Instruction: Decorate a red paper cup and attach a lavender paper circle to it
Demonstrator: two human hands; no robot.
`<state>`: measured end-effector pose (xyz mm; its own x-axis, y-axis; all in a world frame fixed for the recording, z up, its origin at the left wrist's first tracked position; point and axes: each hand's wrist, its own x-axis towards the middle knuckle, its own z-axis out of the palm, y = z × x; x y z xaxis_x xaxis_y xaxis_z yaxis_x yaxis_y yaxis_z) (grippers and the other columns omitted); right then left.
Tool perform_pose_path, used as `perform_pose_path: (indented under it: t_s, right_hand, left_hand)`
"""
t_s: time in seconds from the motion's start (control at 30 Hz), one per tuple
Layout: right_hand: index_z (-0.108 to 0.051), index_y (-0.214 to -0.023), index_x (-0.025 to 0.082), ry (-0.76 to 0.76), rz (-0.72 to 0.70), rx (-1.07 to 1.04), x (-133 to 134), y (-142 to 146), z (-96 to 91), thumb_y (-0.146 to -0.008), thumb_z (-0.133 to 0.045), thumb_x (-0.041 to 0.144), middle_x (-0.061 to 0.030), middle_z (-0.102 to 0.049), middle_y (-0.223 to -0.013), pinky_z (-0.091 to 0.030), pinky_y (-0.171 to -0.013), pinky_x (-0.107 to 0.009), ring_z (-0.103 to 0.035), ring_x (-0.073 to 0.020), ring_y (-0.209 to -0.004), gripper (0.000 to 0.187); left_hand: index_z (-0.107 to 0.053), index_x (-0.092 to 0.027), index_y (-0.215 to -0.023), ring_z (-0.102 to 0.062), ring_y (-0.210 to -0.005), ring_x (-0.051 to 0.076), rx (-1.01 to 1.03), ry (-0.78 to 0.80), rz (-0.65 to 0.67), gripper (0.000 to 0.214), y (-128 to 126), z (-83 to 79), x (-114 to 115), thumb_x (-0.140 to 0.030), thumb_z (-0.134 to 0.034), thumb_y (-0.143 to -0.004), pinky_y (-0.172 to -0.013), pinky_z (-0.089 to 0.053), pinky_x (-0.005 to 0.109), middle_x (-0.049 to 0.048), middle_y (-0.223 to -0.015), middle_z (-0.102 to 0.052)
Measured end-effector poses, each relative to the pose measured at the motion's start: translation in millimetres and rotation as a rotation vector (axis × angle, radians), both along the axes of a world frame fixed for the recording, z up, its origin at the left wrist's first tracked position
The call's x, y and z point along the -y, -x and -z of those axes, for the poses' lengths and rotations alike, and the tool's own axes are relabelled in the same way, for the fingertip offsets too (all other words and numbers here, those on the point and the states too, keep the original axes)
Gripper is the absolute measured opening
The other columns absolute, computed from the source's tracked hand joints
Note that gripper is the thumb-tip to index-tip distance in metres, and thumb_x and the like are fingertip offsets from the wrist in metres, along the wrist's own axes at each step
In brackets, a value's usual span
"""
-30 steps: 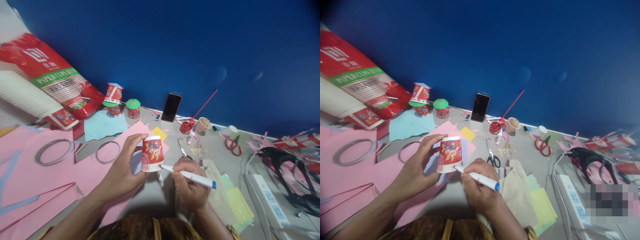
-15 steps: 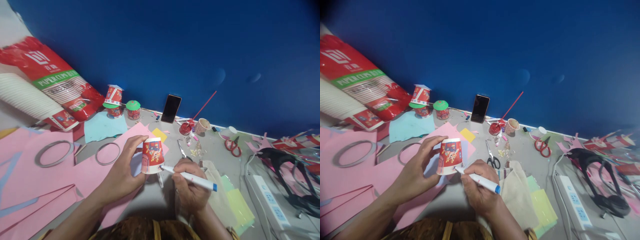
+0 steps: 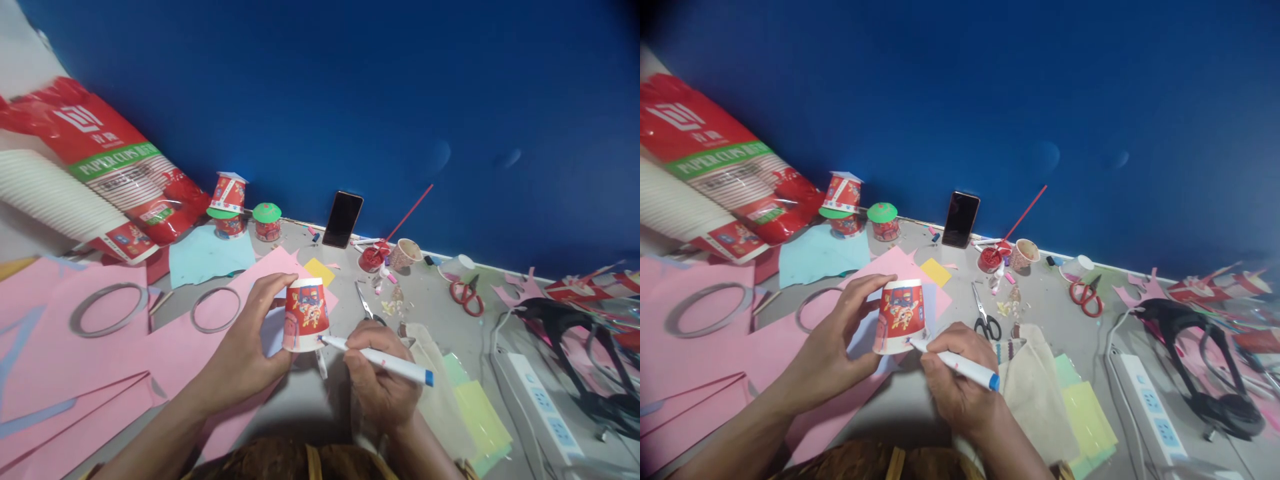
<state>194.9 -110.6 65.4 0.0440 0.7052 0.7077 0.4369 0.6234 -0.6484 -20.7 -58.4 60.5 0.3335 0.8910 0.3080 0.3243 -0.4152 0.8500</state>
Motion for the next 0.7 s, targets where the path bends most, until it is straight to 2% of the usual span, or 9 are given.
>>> perform_pose_path:
  t_s: [0.17,0.43,0.7]
  right_hand:
    - [-0.070,-0.099,0.024,0.001,0.003,-0.012,1.5,-2.8,3.3,-0.094,-0.065,0.011,0.0002,-0.073,-0.076,-0.057,-0.059,-0.029,-0.070,-0.0179,-0.063,0.015]
    - [-0.070,-0.098,0.025,-0.003,-0.016,-0.004,0.0,-0.9,-1.0,-0.097,-0.064,0.013,0.0010,-0.072,-0.075,-0.055,-0.059,-0.027,-0.070,-0.0166,-0.063,0.013]
    - [-0.070,-0.100,0.025,-0.012,-0.009,-0.028,4.2,0.3,3.0,-0.097,-0.066,0.014,0.0017,-0.072,-0.075,-0.055,-0.060,-0.027,-0.071,-0.0165,-0.064,0.012]
  left_hand:
    - [-0.044,-0.038,-0.156,-0.052,-0.152,0.034,-0.001,0.005,-0.009,0.078,0.9,-1.3,1.0,-0.011,-0.066,-0.086,-0.123,-0.054,0.055,0.0082,-0.159,-0.052]
    - [-0.043,-0.041,-0.157,-0.050,-0.154,0.033,0.014,-0.005,0.000,0.079,-0.6,-0.3,1.8,-0.009,-0.062,-0.087,-0.123,-0.054,0.056,0.0071,-0.159,-0.050]
    - [-0.044,-0.040,-0.156,-0.050,-0.154,0.034,0.009,0.010,0.009,0.080,1.2,-0.8,2.2,-0.009,-0.065,-0.086,-0.125,-0.052,0.056,0.0071,-0.158,-0.051]
